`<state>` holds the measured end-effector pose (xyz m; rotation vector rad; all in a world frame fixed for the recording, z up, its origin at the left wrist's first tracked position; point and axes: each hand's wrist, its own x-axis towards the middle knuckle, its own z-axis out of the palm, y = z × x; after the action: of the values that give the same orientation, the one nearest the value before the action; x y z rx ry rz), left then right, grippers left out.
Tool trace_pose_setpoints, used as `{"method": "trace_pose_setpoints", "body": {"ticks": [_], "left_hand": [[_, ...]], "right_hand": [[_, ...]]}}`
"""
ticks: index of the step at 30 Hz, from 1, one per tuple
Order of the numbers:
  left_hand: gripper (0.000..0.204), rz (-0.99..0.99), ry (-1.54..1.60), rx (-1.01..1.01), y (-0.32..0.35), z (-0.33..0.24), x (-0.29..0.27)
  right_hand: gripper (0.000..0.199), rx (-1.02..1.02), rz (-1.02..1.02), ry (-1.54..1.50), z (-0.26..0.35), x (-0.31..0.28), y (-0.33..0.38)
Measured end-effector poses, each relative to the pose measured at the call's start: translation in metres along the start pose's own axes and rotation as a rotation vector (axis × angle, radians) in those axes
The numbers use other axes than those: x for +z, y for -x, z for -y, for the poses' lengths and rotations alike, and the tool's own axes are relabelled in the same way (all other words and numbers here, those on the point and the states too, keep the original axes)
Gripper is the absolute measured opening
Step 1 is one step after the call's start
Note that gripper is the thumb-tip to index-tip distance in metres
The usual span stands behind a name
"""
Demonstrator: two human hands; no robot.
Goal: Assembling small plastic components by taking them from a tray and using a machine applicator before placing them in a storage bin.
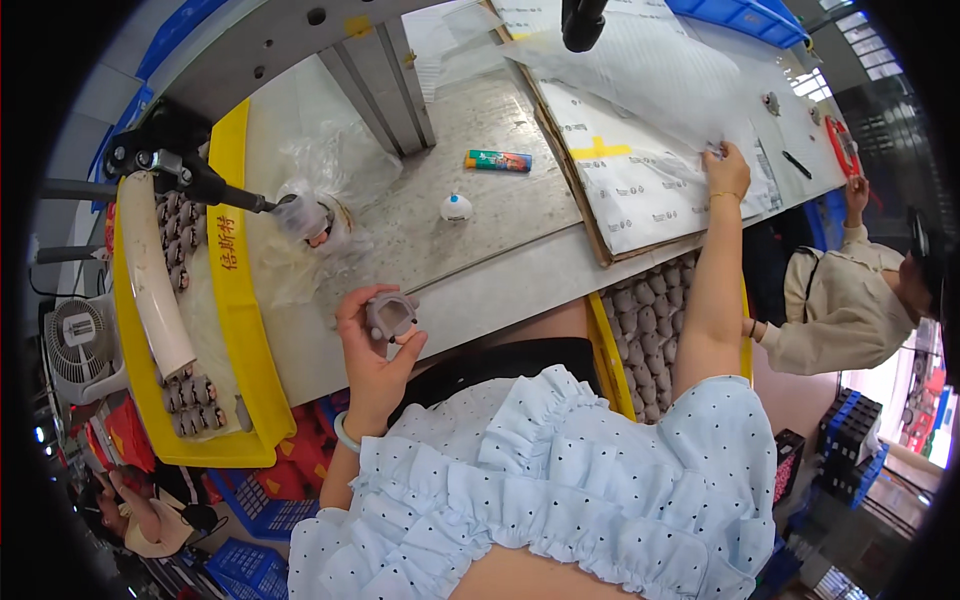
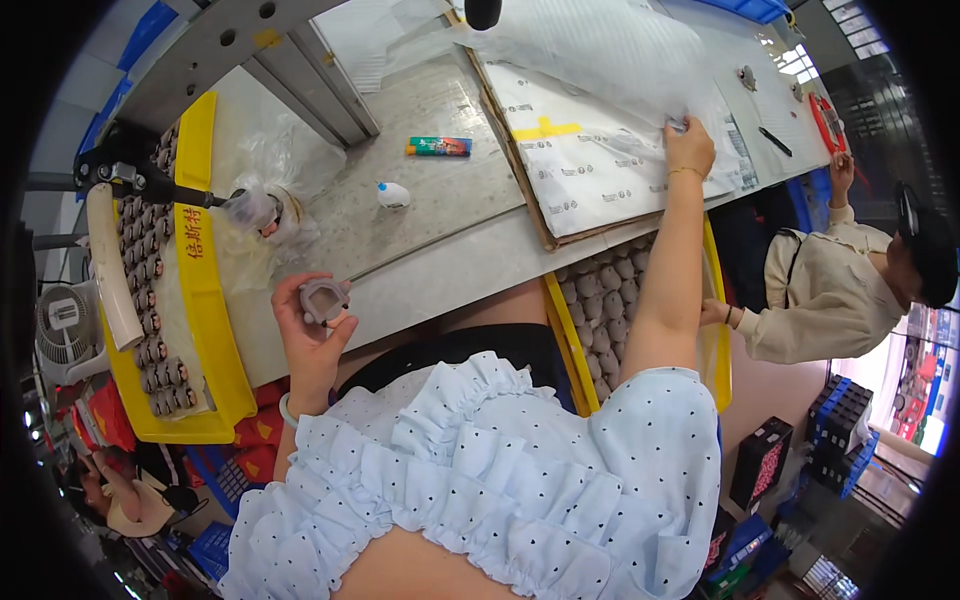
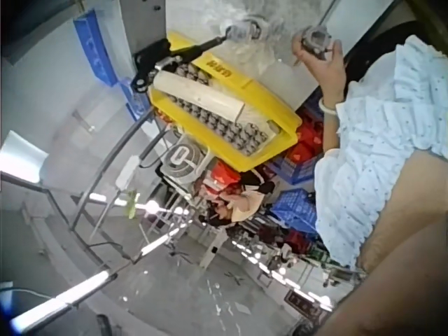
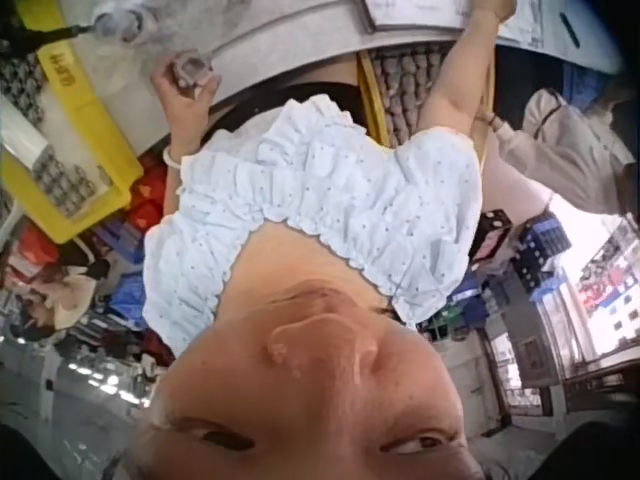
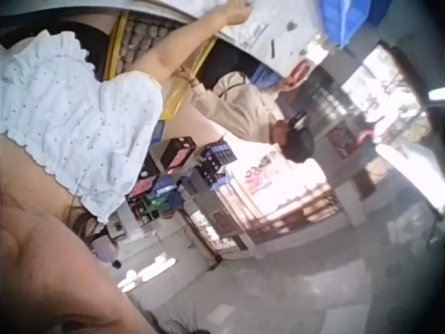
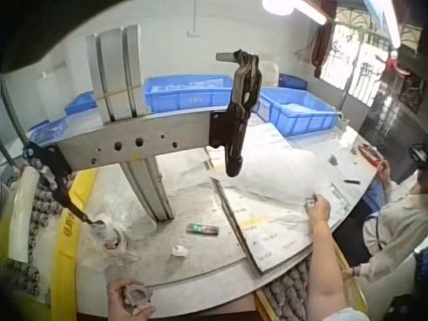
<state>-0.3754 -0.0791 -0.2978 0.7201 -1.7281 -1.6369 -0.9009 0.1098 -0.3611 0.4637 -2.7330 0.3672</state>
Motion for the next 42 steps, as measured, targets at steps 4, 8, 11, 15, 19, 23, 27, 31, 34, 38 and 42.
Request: {"method": "trace_pose_setpoints", "body": {"ticks": [4,8,11,15,19,23,27,31,34,38,42], "left_hand": [[0.066,-0.032,0.038,-0.038,0.002,0.001,0.000],[0.068,-0.016,0.059,-0.059,0.001,0.009,0.001],[0.068,0.015,0.138,-0.059,-0.002,0.011,0.002],[0.072,0.013,0.165,-0.054,-0.003,0.016,0.000],[0.070,-0.038,0.259,-0.155,0.002,0.019,-0.005],[0.070,-0.007,0.278,-0.201,-0.002,0.029,-0.007],[0.072,0.051,0.275,-0.220,-0.006,0.032,-0.003],[0.073,0.057,0.275,-0.204,-0.006,0.040,0.000],[0.072,0.077,0.177,-0.195,-0.004,0.043,0.001],[0.071,0.144,0.068,-0.125,-0.003,0.035,0.005],[0.069,0.088,-0.266,0.071,0.003,0.031,-0.001]], "right_hand": [[0.037,-0.005,-0.013,-0.173,0.034,-0.039,0.029],[0.032,-0.087,0.237,-1.130,0.135,-0.074,0.118],[0.024,-0.400,0.419,-1.223,0.201,-0.076,0.184],[0.024,-0.620,0.379,-0.702,0.221,-0.068,0.213],[0.023,-0.831,0.207,-0.634,0.217,-0.063,0.212],[0.023,-0.947,0.451,-0.686,0.217,-0.068,0.196],[0.036,-0.780,0.588,-0.684,0.215,-0.074,0.195],[0.044,-0.679,0.622,-0.722,0.216,-0.082,0.202],[0.047,-0.695,0.790,-1.075,0.227,-0.112,0.232],[0.048,-0.795,0.853,-1.142,0.254,-0.121,0.267],[0.047,-0.711,0.927,-1.182,0.263,-0.118,0.278]]}}
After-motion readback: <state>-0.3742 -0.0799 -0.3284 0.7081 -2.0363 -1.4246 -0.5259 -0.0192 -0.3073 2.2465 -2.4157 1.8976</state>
